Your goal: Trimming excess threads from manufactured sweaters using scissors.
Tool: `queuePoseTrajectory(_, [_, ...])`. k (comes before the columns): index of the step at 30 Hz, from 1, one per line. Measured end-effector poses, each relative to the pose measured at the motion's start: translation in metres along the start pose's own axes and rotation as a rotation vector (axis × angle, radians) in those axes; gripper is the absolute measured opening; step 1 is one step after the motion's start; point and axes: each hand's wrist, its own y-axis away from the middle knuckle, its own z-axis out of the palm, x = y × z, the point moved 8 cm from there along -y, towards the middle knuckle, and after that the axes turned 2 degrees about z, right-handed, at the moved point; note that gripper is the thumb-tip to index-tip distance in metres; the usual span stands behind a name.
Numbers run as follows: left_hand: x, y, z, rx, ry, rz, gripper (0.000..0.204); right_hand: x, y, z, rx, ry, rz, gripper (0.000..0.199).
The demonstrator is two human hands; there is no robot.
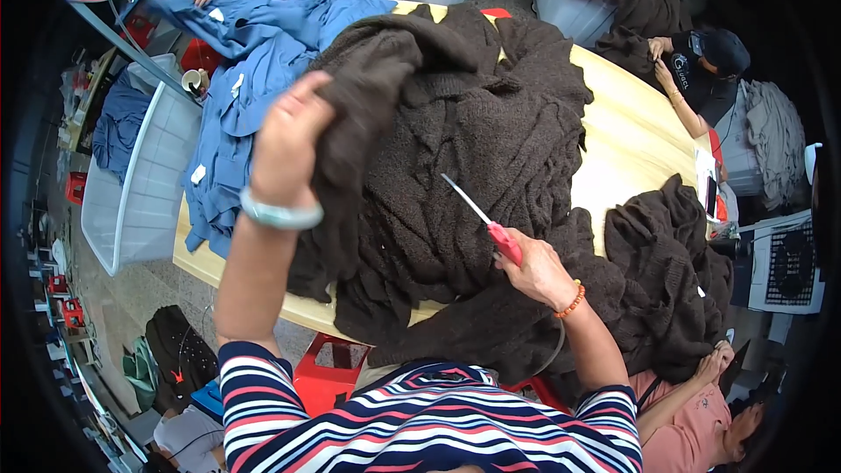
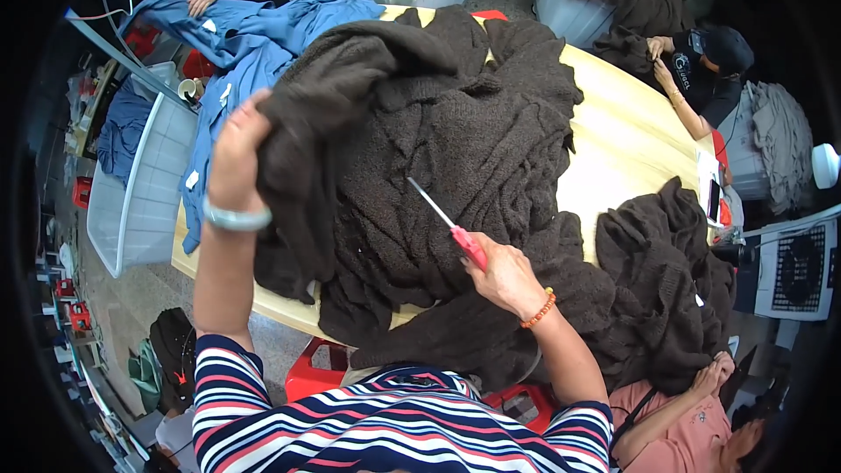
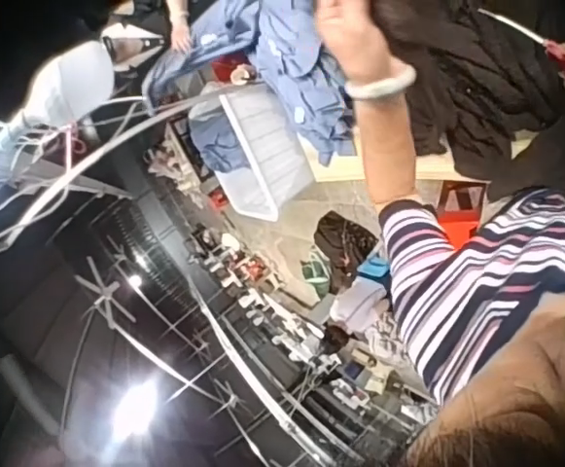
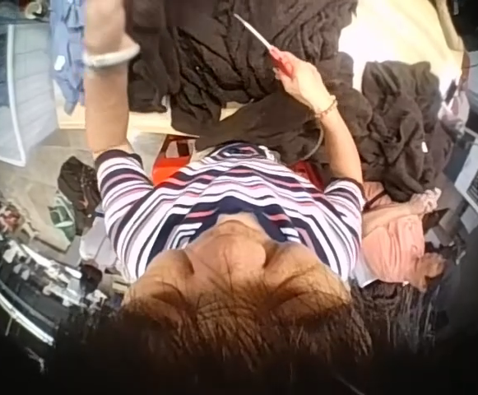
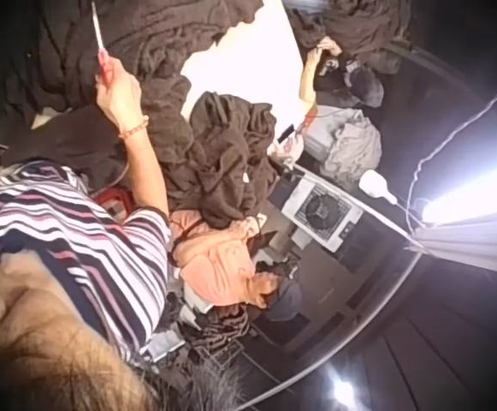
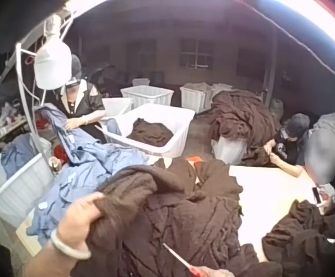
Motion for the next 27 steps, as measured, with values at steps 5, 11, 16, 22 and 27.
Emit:
queuePoseTrajectory(5, [-0.053, 0.089, 0.062, -0.184, -0.035, -0.369, 0.019, -0.017, -0.036, 0.021, -0.073, -0.013, -0.074, 0.035])
queuePoseTrajectory(11, [-0.107, 0.145, 0.039, -0.199, 0.064, -0.488, 0.021, 0.003, -0.088, -0.027, 0.153, -0.293, 0.015, 0.021])
queuePoseTrajectory(16, [-0.149, 0.132, 0.003, 0.017, 0.17, -0.417, 0.028, -0.068, -0.138, -0.116, 0.294, -0.113, -0.085, 0.017])
queuePoseTrajectory(22, [-0.206, 0.14, -0.021, -0.063, 0.146, -0.534, 0.04, -0.113, -0.137, -0.05, 0.088, 0.019, -0.172, 0.012])
queuePoseTrajectory(27, [-0.217, 0.138, -0.012, -0.165, -0.204, -0.413, 0.036, -0.031, -0.077, -0.026, -0.011, -0.094, 0.025, 0.027])
